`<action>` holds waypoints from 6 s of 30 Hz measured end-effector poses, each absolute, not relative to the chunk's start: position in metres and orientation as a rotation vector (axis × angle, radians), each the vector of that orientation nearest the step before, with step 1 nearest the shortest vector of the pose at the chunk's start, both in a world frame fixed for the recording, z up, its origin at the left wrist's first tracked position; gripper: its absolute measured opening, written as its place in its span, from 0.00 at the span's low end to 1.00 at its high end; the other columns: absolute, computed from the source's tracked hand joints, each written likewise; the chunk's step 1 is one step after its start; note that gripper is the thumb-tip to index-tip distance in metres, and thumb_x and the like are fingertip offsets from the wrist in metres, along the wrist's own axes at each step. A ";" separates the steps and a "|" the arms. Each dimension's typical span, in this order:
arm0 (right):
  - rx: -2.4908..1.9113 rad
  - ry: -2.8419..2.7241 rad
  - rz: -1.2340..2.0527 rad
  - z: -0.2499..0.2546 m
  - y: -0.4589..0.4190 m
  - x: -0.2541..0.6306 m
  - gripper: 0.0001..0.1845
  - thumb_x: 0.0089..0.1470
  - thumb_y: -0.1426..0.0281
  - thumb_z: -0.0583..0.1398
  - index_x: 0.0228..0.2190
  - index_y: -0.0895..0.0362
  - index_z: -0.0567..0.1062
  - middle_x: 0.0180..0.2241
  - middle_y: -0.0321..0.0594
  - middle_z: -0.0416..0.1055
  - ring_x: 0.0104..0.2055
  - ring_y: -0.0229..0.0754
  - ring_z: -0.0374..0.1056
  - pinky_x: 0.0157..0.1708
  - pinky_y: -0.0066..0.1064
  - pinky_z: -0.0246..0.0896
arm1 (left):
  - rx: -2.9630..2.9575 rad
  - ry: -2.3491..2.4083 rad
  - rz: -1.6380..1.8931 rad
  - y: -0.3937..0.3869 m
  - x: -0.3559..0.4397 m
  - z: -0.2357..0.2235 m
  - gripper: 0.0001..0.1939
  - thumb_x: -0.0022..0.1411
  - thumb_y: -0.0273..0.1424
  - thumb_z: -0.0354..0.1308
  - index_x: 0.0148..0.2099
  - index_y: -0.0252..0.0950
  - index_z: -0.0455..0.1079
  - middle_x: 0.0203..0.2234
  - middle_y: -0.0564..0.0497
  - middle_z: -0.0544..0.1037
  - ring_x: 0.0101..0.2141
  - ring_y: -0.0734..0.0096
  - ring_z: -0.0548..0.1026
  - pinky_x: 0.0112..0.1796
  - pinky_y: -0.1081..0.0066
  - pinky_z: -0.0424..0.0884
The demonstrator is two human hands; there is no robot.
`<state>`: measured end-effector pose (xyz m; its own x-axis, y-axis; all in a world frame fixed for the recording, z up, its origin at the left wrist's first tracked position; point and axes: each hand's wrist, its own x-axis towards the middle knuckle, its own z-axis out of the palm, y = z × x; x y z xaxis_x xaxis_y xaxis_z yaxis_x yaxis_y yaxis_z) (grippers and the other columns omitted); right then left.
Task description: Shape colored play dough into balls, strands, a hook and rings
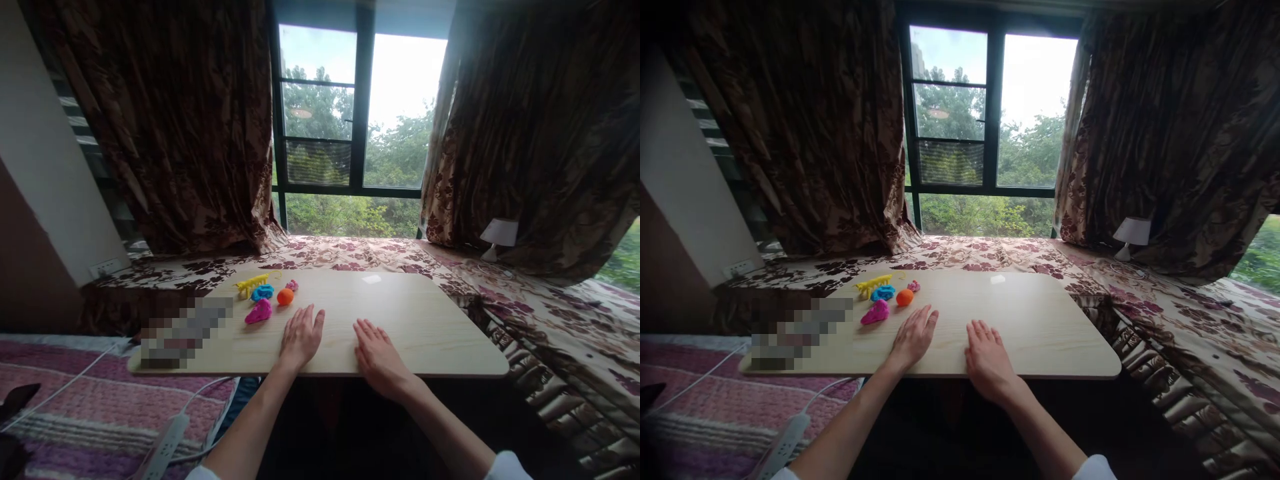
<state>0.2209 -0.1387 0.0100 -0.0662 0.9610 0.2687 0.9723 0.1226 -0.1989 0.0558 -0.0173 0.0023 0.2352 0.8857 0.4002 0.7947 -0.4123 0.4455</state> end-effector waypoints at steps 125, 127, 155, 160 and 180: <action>-2.017 -1.907 -0.037 0.022 -0.052 0.218 0.24 0.58 0.62 0.43 0.50 0.62 0.63 0.57 0.48 0.51 0.60 0.46 0.41 0.55 0.41 0.33 | 2.632 1.731 0.499 -0.021 0.048 -0.001 0.32 0.60 0.47 0.30 0.58 0.32 0.52 0.58 0.42 0.53 0.58 0.61 0.46 0.53 0.58 0.42; -1.974 -1.954 -0.044 0.016 -0.077 0.218 0.25 0.58 0.62 0.43 0.52 0.61 0.61 0.57 0.47 0.51 0.60 0.46 0.40 0.56 0.40 0.34 | 2.629 1.725 0.520 -0.021 0.048 -0.002 0.33 0.60 0.47 0.30 0.58 0.32 0.53 0.58 0.41 0.54 0.58 0.60 0.47 0.53 0.58 0.42; -1.919 -1.989 -0.078 0.002 -0.134 0.204 0.28 0.58 0.60 0.41 0.57 0.60 0.51 0.60 0.44 0.43 0.62 0.45 0.33 0.57 0.42 0.27 | 2.633 1.721 0.510 -0.024 0.048 -0.001 0.33 0.60 0.47 0.31 0.58 0.31 0.52 0.58 0.41 0.53 0.58 0.59 0.47 0.53 0.57 0.41; -2.064 -1.854 -0.011 0.019 -0.058 0.210 0.28 0.57 0.60 0.42 0.53 0.63 0.60 0.58 0.50 0.49 0.60 0.48 0.38 0.56 0.45 0.29 | 2.622 1.727 0.486 -0.021 0.049 -0.003 0.33 0.59 0.47 0.31 0.58 0.32 0.52 0.58 0.41 0.53 0.58 0.60 0.47 0.53 0.58 0.41; -1.979 -1.882 0.012 0.014 -0.069 0.208 0.27 0.56 0.60 0.45 0.53 0.63 0.59 0.58 0.49 0.49 0.60 0.47 0.38 0.56 0.42 0.29 | 2.616 1.710 0.563 -0.019 0.048 -0.006 0.32 0.59 0.47 0.33 0.58 0.32 0.53 0.58 0.41 0.54 0.58 0.60 0.47 0.54 0.58 0.40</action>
<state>0.2082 -0.0692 0.0140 0.0900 0.9589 0.2692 0.9555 -0.0069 -0.2949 0.0479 -0.0194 -0.0064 0.3574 0.8810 0.3101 0.8930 -0.4196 0.1630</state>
